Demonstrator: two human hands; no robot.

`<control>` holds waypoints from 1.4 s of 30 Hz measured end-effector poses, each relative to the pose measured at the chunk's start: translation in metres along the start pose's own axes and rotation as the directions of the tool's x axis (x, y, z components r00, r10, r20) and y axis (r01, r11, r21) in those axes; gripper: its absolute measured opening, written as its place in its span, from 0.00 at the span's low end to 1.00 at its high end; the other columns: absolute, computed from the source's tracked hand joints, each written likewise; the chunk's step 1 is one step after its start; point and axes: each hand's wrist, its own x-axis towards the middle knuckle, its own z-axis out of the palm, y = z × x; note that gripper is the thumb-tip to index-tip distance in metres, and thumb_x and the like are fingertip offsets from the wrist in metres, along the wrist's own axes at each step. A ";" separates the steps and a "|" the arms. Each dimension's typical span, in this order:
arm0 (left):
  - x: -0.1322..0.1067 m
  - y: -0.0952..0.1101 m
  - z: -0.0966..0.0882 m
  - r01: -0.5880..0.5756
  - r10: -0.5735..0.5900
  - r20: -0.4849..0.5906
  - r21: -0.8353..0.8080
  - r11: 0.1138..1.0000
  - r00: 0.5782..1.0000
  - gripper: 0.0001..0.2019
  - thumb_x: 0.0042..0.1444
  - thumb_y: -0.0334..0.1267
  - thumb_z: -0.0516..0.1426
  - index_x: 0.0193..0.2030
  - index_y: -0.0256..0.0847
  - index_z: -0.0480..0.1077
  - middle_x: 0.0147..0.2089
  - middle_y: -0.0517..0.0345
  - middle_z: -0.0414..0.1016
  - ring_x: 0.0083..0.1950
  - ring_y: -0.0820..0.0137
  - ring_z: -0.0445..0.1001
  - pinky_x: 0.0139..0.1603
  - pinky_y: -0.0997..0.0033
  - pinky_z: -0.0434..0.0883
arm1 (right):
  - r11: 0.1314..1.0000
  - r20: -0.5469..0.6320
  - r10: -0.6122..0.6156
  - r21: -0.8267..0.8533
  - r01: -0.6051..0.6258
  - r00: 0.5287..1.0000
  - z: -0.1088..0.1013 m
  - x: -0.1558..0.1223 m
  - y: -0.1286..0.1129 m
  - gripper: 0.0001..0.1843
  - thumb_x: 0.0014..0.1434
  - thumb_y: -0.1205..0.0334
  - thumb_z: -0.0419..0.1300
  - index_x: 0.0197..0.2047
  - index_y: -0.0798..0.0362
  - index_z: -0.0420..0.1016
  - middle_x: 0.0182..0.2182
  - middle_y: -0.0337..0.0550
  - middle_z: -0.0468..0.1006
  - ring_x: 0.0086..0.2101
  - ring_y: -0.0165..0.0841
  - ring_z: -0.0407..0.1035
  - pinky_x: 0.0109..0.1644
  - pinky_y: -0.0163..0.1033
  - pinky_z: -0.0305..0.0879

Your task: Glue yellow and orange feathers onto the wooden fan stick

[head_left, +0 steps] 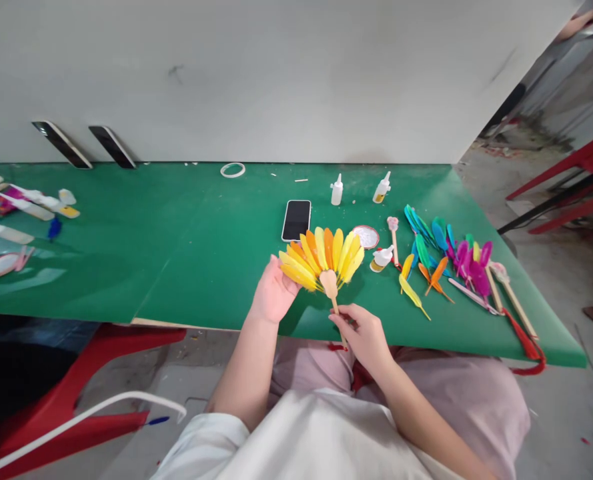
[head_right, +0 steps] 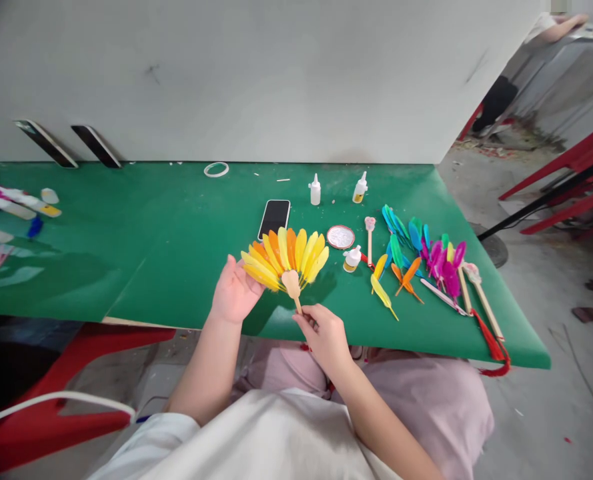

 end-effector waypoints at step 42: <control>-0.014 -0.050 0.047 0.055 -0.040 -0.076 0.212 0.976 0.996 0.21 0.43 0.33 0.65 0.43 0.40 0.62 0.34 0.64 0.72 0.25 0.79 0.72 0.20 0.82 0.68 | 0.849 -0.101 0.196 0.515 -0.118 0.975 -0.039 0.009 -0.010 0.12 0.51 0.52 0.61 0.34 0.52 0.77 0.29 0.41 0.77 0.29 0.30 0.71 0.31 0.36 0.71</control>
